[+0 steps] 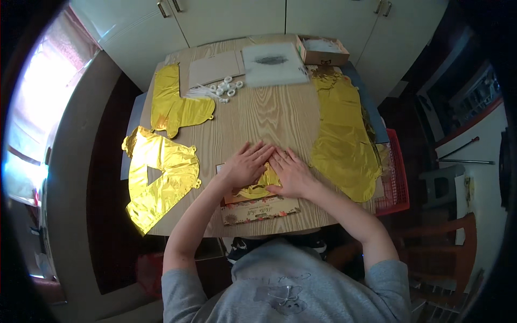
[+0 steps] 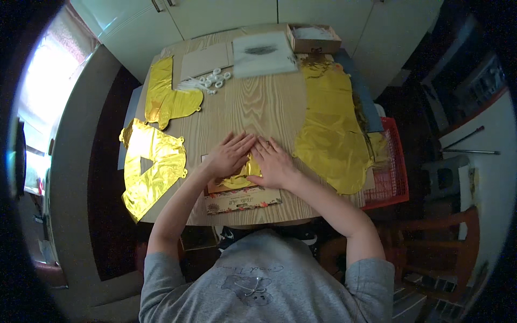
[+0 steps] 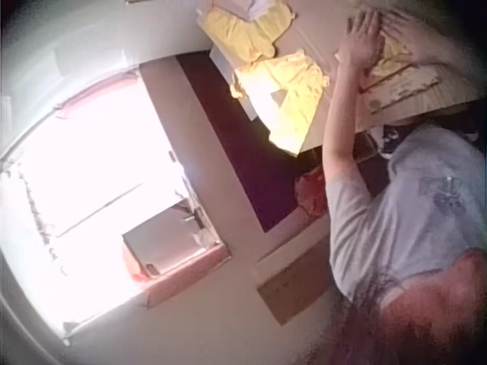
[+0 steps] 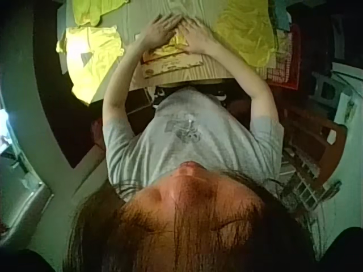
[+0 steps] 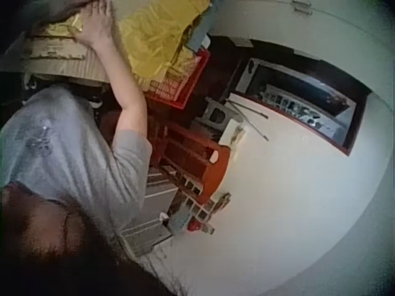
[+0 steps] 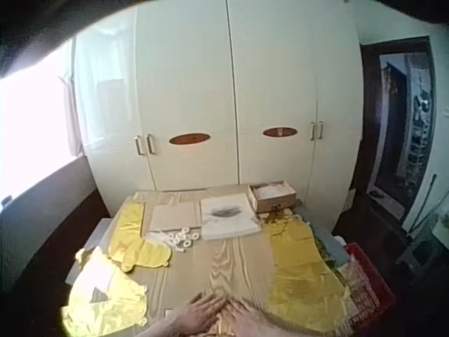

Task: Folding deflated gold foil balloons into squares around cardboard inserts.

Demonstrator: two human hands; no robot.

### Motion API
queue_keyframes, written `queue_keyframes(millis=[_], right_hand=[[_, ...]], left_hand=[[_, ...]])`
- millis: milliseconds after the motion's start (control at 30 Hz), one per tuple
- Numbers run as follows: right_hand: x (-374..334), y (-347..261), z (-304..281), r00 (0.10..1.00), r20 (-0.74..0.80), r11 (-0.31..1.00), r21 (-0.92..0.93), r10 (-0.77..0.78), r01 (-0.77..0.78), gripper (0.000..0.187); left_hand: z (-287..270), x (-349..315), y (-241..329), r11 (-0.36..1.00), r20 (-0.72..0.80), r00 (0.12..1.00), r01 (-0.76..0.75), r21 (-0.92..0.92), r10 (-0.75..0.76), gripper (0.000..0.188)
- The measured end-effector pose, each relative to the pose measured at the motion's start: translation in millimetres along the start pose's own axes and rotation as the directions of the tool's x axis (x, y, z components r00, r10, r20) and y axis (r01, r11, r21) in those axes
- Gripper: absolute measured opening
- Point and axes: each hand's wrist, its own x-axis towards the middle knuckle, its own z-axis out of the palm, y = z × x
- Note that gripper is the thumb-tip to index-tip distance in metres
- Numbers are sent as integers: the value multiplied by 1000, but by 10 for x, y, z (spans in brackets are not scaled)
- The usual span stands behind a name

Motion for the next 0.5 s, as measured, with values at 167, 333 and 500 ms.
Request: queue_keyframes(millis=[167, 333, 500], right_hand=[[-9, 2, -1, 998, 36, 997, -44, 61, -59, 97], [-35, 24, 32, 997, -4, 997, -33, 72, -72, 102], [-286, -126, -118, 992, -120, 997, -58, 35, -42, 98]], left_hand=[[-23, -90, 16, 972, 18, 988, -151, 179, 150, 70], [6, -112, 2, 967, 13, 973, -230, 111, 230, 72], [5, -109, -21, 955, 1, 961, -273, 117, 275, 69]])
